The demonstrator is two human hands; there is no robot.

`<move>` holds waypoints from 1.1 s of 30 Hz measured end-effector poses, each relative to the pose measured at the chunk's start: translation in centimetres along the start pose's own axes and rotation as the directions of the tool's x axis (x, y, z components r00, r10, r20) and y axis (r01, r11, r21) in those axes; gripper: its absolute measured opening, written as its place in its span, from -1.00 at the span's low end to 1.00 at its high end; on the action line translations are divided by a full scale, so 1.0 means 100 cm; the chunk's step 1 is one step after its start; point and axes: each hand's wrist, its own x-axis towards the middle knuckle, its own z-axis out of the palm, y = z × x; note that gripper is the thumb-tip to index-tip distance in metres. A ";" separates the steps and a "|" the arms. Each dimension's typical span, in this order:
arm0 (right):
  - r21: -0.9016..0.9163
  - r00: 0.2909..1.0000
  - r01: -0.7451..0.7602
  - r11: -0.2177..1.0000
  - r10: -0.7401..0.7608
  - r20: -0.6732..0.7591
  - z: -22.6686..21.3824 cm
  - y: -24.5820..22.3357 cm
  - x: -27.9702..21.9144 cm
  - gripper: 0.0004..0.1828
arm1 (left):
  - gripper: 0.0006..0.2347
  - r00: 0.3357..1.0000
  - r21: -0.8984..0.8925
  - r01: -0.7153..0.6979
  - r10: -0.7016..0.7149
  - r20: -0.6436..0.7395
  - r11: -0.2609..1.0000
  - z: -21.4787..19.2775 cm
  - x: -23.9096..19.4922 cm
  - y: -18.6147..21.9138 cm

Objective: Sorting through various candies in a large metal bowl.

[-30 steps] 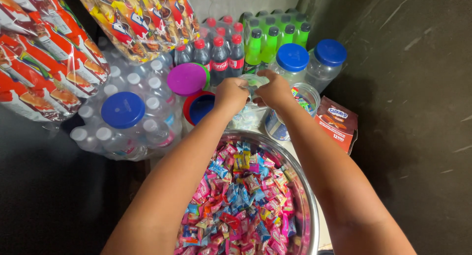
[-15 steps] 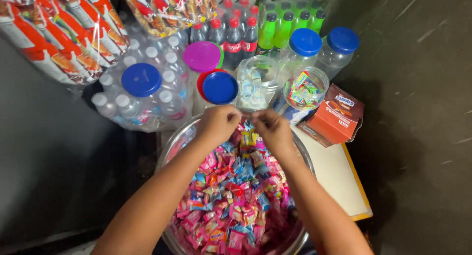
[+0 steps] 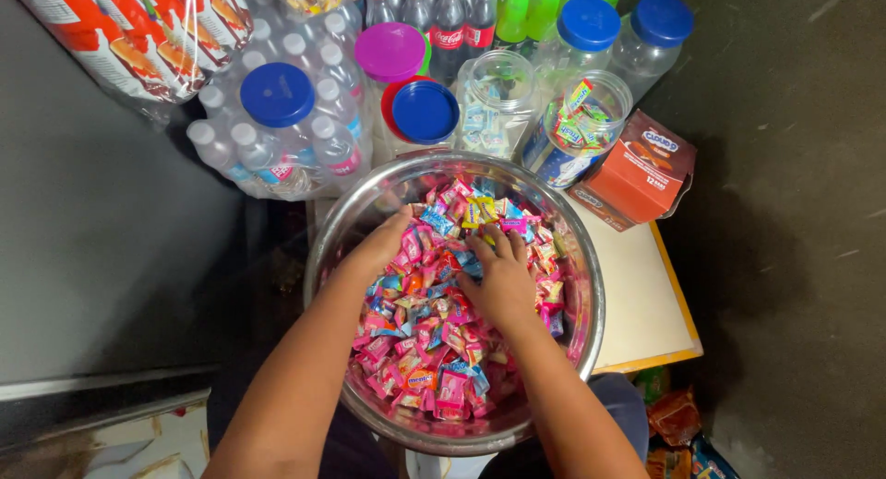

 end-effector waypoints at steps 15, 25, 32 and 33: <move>0.560 0.919 0.293 0.775 -0.389 0.057 -0.001 0.076 0.015 -0.46 | -0.53 0.922 0.419 -0.387 0.332 0.202 0.821 0.039 -0.101 0.082; 0.391 0.934 0.254 0.885 -0.330 0.140 -0.046 0.067 -0.011 -0.50 | -0.55 0.751 0.324 -0.625 0.434 0.497 0.711 0.032 -0.148 0.115; 0.477 0.960 -0.163 0.864 0.250 -0.123 -0.061 0.056 -0.039 -0.62 | -0.59 0.977 -0.072 -0.212 0.208 -0.055 0.975 -0.011 -0.075 0.057; 0.481 0.940 -0.218 0.849 0.315 -0.131 -0.058 0.059 -0.043 -0.63 | -0.63 0.963 -0.027 -0.223 0.216 -0.160 0.975 -0.017 -0.065 0.045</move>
